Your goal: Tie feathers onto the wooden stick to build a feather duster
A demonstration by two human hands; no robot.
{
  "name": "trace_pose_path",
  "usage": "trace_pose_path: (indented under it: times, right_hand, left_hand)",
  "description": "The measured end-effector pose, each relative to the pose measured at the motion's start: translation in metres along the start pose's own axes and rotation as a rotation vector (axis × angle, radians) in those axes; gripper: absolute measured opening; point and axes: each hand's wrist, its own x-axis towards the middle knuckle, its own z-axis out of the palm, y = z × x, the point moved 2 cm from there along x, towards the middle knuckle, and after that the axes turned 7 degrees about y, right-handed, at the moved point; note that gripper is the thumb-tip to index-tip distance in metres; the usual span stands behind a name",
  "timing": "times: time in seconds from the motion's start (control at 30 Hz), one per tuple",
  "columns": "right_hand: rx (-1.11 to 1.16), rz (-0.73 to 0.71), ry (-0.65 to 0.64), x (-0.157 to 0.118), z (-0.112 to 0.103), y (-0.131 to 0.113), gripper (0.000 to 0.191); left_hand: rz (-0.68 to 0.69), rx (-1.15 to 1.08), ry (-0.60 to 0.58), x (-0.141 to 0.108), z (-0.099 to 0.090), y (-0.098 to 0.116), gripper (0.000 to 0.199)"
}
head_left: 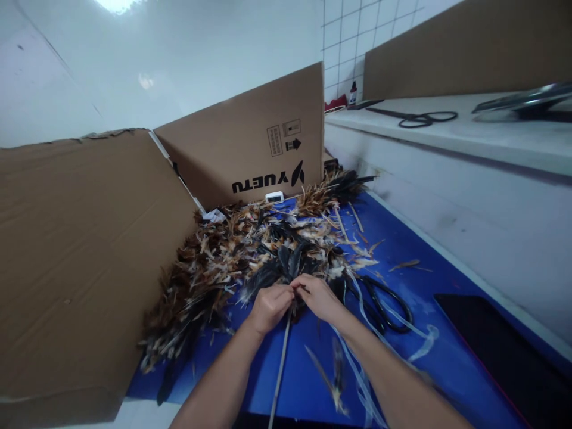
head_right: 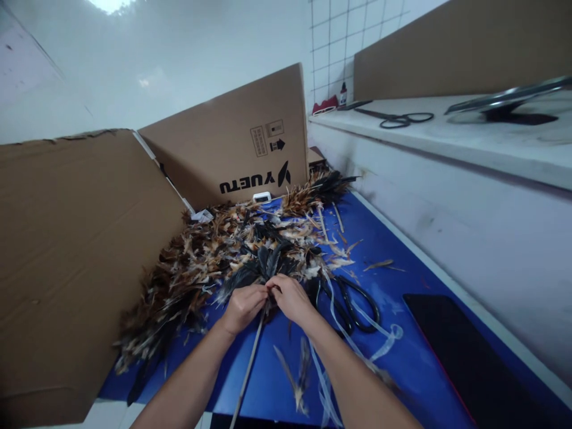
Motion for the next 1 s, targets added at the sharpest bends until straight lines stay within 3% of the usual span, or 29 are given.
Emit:
trace_pose_path:
  times: [0.27,0.53,0.73,1.0]
  right_hand:
    - [0.109,-0.017,-0.037,0.001,0.001,0.003,0.027]
    - [0.022,-0.018,-0.049,0.001,-0.002,-0.001,0.022]
    - [-0.048,0.015,-0.06,-0.002,-0.005,-0.011,0.02]
    - [0.057,0.013,-0.039,-0.001,-0.003,-0.006,0.018]
  left_hand:
    - [0.109,0.017,0.025,-0.003,-0.004,-0.001,0.016]
    - [0.163,-0.01,0.087,-0.002,-0.007,0.001,0.017]
    - [0.128,-0.018,0.111,-0.005,-0.005,-0.003,0.018]
    - [0.143,-0.001,0.167,-0.002,-0.009,-0.002,0.018]
